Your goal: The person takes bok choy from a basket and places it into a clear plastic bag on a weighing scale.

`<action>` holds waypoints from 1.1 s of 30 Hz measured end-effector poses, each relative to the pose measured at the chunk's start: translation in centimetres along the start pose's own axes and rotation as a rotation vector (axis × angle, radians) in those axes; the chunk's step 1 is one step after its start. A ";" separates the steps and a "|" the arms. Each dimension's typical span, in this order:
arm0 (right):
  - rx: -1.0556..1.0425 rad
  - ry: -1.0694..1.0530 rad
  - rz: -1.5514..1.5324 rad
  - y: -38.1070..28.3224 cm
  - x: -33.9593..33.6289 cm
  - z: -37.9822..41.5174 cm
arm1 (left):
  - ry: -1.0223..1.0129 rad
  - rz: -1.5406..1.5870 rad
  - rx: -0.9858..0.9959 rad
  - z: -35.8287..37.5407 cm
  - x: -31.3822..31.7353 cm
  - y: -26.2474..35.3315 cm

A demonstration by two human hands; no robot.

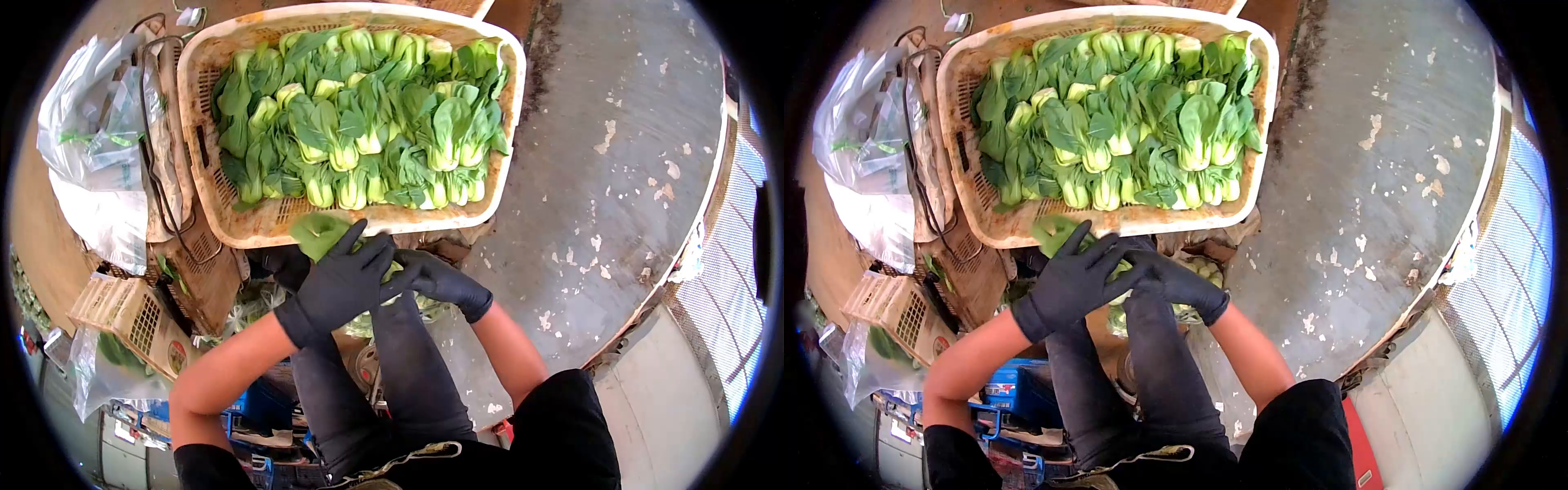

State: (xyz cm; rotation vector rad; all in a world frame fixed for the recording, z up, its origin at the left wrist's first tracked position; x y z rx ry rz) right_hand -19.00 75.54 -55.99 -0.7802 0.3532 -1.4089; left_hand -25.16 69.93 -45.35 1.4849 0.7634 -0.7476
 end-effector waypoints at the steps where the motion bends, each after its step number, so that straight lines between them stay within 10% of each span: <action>1: 0.101 -0.004 -0.160 1.6 -1.2 0.0 | 0.023 0.199 -0.115 0.3 -0.1 -1.3; 2: 0.204 -0.016 -0.322 3.4 -2.0 0.0 | 0.044 0.399 -0.237 0.9 0.1 -2.1; 5: 0.048 1.126 0.430 4.1 -14.6 -1.7 | 0.210 0.726 -0.560 4.4 1.5 -4.3; 11: 0.418 1.292 0.725 7.9 -18.6 -6.3 | 0.356 1.123 -0.784 9.5 3.4 -2.7; 19: 0.138 0.895 0.331 8.9 -18.9 -4.3 | 0.035 0.231 -0.248 6.1 -2.0 0.0; 27: 0.403 -0.898 -0.384 -3.2 9.3 12.9 | -0.014 0.736 0.173 1.7 -6.9 8.6; 31: 0.512 -0.866 -0.160 -0.2 8.1 14.9 | -0.069 1.429 -0.011 3.4 -4.8 12.1; 33: 0.604 -0.178 0.293 5.8 -3.5 7.1 | -0.186 1.877 -0.229 4.0 -1.9 14.5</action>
Point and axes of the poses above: each hand's wrist, its own z-axis away from the middle knuckle, its own x-axis out of the palm, y = z × x, the point moved 10 cm from there along -z, towards the middle knuckle, and after that the axes turned 11 degrees about x, right-handed, at the moved point
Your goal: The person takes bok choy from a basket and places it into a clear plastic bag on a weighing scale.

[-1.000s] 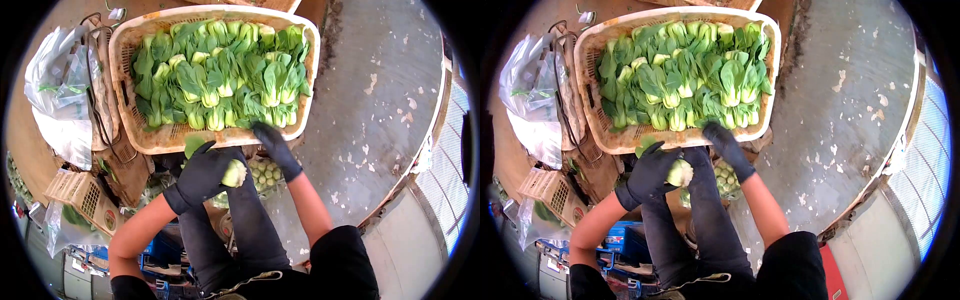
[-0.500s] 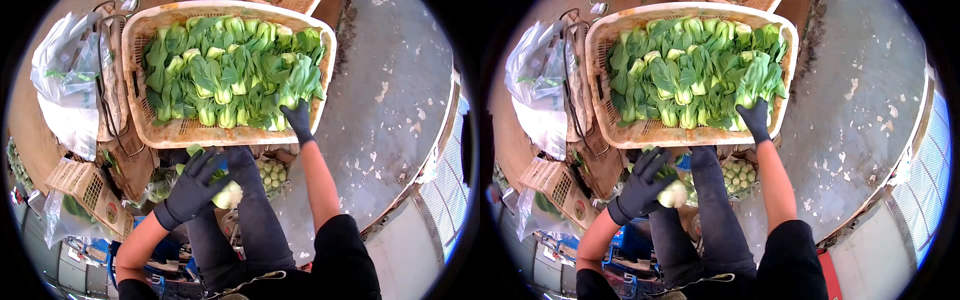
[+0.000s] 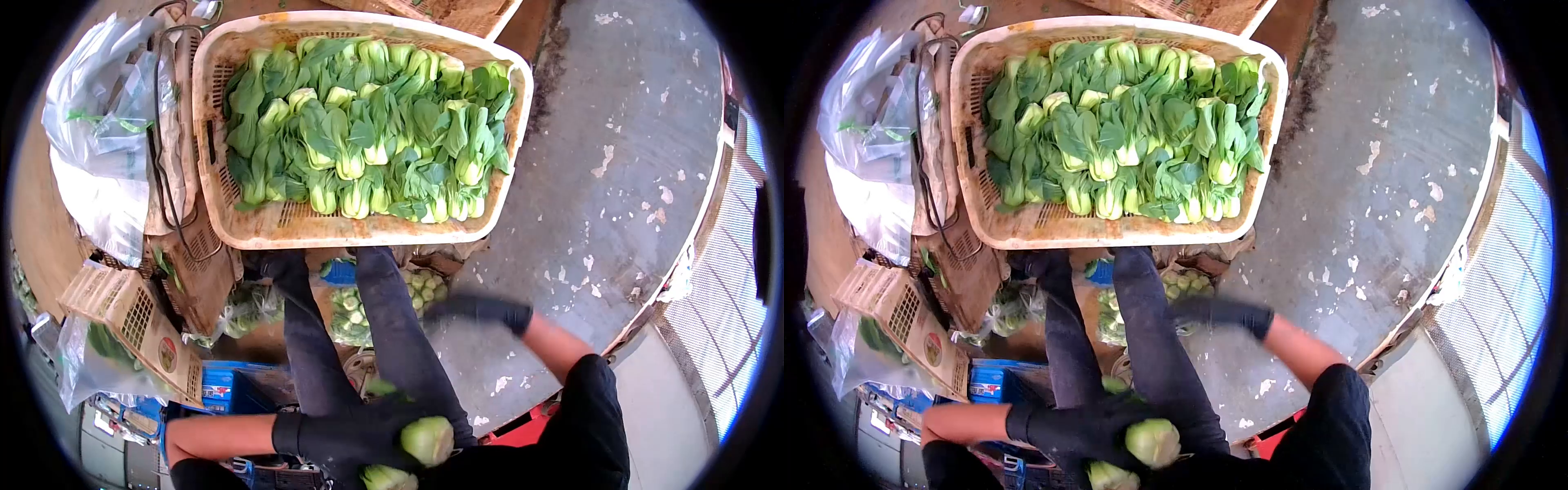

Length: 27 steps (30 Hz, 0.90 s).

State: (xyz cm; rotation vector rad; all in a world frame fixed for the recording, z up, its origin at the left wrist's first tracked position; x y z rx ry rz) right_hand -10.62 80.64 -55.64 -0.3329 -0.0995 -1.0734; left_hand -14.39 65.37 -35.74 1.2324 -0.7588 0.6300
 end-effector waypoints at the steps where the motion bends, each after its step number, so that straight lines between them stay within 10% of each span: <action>1: 0.100 0.464 0.083 1.4 -7.4 -2.9 | -0.033 0.098 -0.001 -0.3 1.2 -1.1; 2: 0.167 0.800 0.141 1.9 -13.4 -4.7 | -0.065 0.200 -0.001 -0.5 2.6 -2.4; 3: -0.193 1.108 0.311 -0.4 -17.6 -5.0 | -0.095 0.302 -0.001 -0.6 3.9 -3.5; 7: 0.217 1.263 0.205 3.8 -23.0 -12.9 | -0.069 0.504 0.065 0.1 5.8 -6.0; 14: -0.229 1.360 0.011 0.5 -20.7 -2.6 | 0.233 -0.327 0.482 6.0 -3.1 2.5; 18: -0.373 1.161 0.467 -9.2 -11.7 7.6 | 0.239 -0.938 0.364 7.0 -5.2 7.7; 20: -0.319 0.683 0.535 -13.9 -4.0 9.0 | 0.185 -1.074 0.309 6.9 -5.3 9.7; 27: -0.397 -0.267 -0.184 -15.2 14.4 15.8 | 0.126 -0.194 0.425 8.1 -1.9 5.5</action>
Point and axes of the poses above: each hand's wrist, its own z-axis away from the middle knuckle, its own x-axis out of the palm, y = z × x, the point moved 10 cm from there along -z, towards the middle knuckle, and after that the axes turned 11 degrees about x, right-handed, at the moved point
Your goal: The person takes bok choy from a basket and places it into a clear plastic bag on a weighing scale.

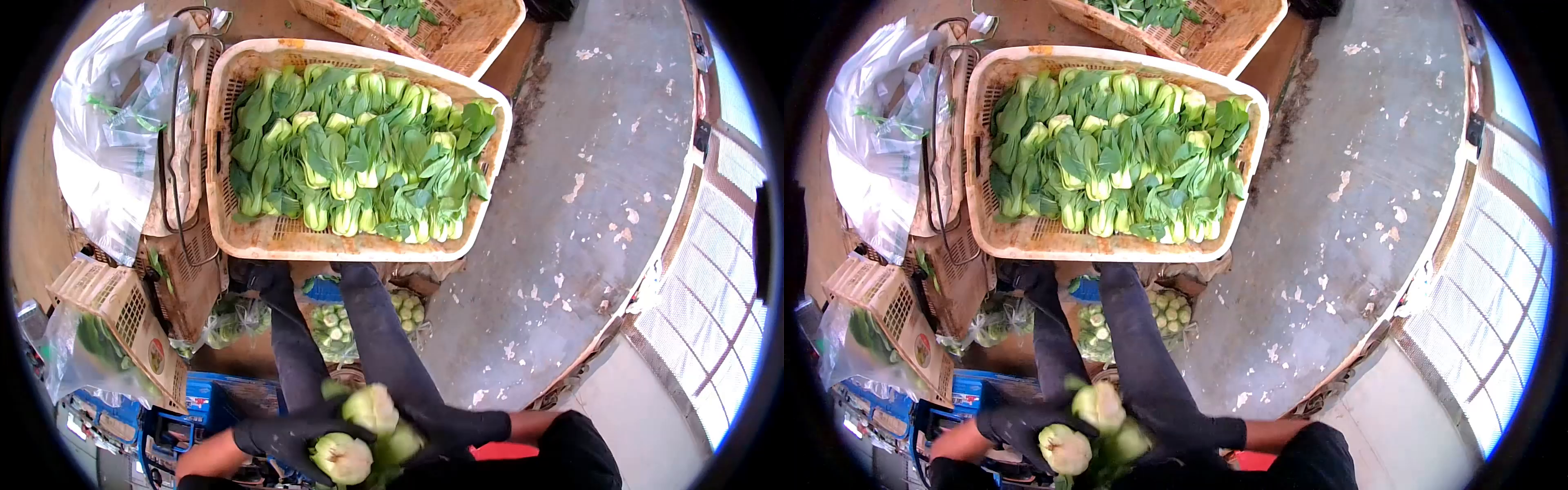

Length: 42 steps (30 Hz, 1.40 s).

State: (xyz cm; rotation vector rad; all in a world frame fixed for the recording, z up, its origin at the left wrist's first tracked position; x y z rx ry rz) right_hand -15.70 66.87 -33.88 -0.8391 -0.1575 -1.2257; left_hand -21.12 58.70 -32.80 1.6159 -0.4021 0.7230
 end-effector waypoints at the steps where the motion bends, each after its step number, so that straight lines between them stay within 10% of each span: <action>1: 0.017 -0.043 0.015 1.8 1.1 1.4 | 0.040 0.163 -0.047 1.1 1.8 -2.0; 2: 0.326 -0.318 0.138 4.0 2.5 2.5 | 0.073 0.304 -0.105 2.0 3.7 -4.1; 5: 0.262 -0.553 -0.018 8.7 -1.8 4.2 | 0.154 0.593 -0.198 3.5 9.0 -9.2; 11: -0.080 1.285 1.041 -1.9 -41.0 -12.4 | 0.266 0.762 -0.201 5.6 12.8 -15.1; 14: 0.742 1.273 0.798 5.8 -52.1 -16.7 | 0.322 0.793 -0.261 7.0 12.2 -16.1; 20: 0.399 1.359 0.609 10.2 -55.4 -15.1 | 0.469 0.798 -0.269 9.9 12.6 -16.6; 29: -0.198 0.894 0.028 -1.3 -38.5 -10.3 | 0.735 0.669 -0.215 15.7 12.2 -14.9; 34: 0.153 0.634 0.071 -6.4 -19.0 -2.5 | 0.920 0.299 -0.083 19.6 10.6 -10.4; 39: 0.539 -0.283 -0.013 -6.2 8.7 -1.8 | 0.609 -1.860 -0.507 23.7 11.9 -1.0; 41: 0.543 -0.215 -0.265 -7.3 17.4 -4.3 | 0.735 -1.874 -0.583 27.4 12.3 0.4; 42: 0.573 -0.149 -0.188 -7.9 20.4 -6.3 | 1.154 -1.267 -0.212 31.2 11.5 0.6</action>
Point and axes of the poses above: each hand's wrist, its own z-axis away from the middle knuckle, its own x-axis out of the palm, y = z × x, the point moved 10 cm from there along -z, towards the middle knuckle, and after that the axes turned 11 degrees about x, right-handed, at the moved point
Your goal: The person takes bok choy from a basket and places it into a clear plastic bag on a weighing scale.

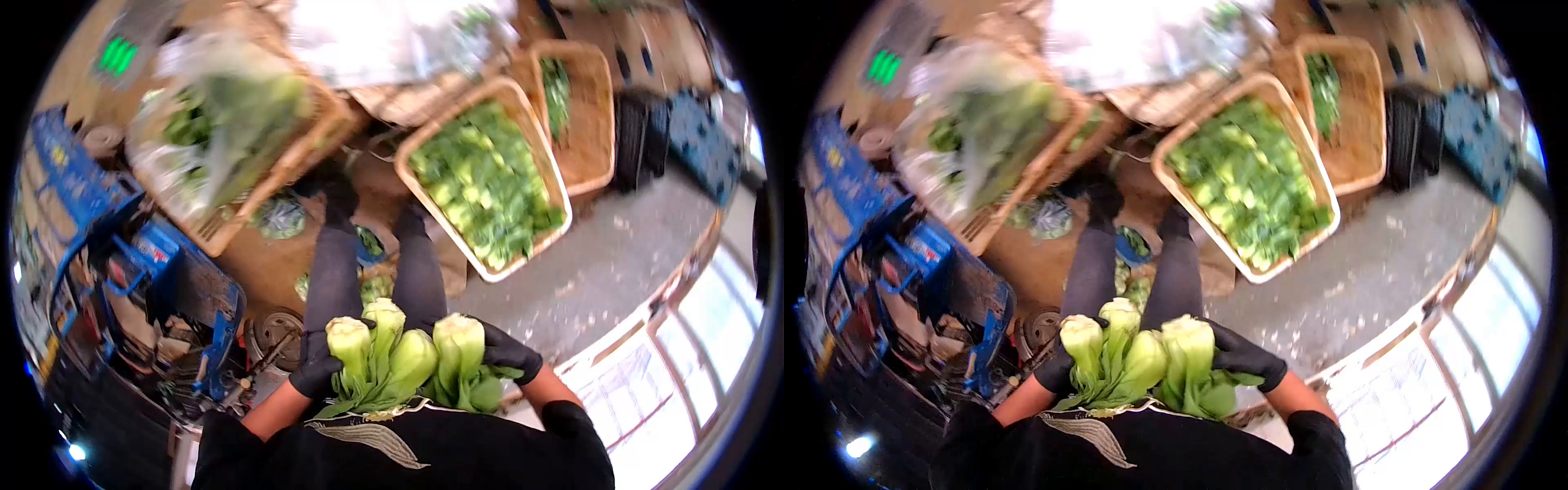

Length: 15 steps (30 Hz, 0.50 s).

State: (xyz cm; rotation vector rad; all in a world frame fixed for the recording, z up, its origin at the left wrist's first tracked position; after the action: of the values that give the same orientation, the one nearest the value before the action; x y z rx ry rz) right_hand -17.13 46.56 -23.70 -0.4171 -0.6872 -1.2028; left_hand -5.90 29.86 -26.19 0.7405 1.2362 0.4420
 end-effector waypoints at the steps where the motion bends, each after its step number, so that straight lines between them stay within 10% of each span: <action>1: 0.020 0.080 0.064 -1.5 2.5 -1.9 | 0.139 0.500 -0.214 1.5 -1.5 -3.0; 5: -0.141 0.345 0.096 -8.9 12.5 -8.8 | 0.708 2.112 -0.863 7.1 -5.0 -6.7; 10: -0.529 0.221 0.311 -22.5 26.1 -13.2 | 0.921 1.676 -0.315 1.0 -21.9 -16.8; 15: -0.562 0.102 0.987 -34.0 44.1 -22.5 | 1.381 1.966 0.163 -2.8 -31.3 -26.9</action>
State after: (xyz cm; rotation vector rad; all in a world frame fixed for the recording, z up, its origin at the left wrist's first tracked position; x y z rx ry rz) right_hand -34.66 -9.67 -12.14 -1.0106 0.0147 -0.4329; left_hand -19.88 -9.07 -24.47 1.7800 1.2730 2.8222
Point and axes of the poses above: each hand's wrist, its own z-axis away from the middle knuckle, its own x-axis out of the palm, y = z × x, the point moved 10 cm from there along -z, towards the middle knuckle, and after that the axes turned 11 degrees about x, right-handed, at the moved point
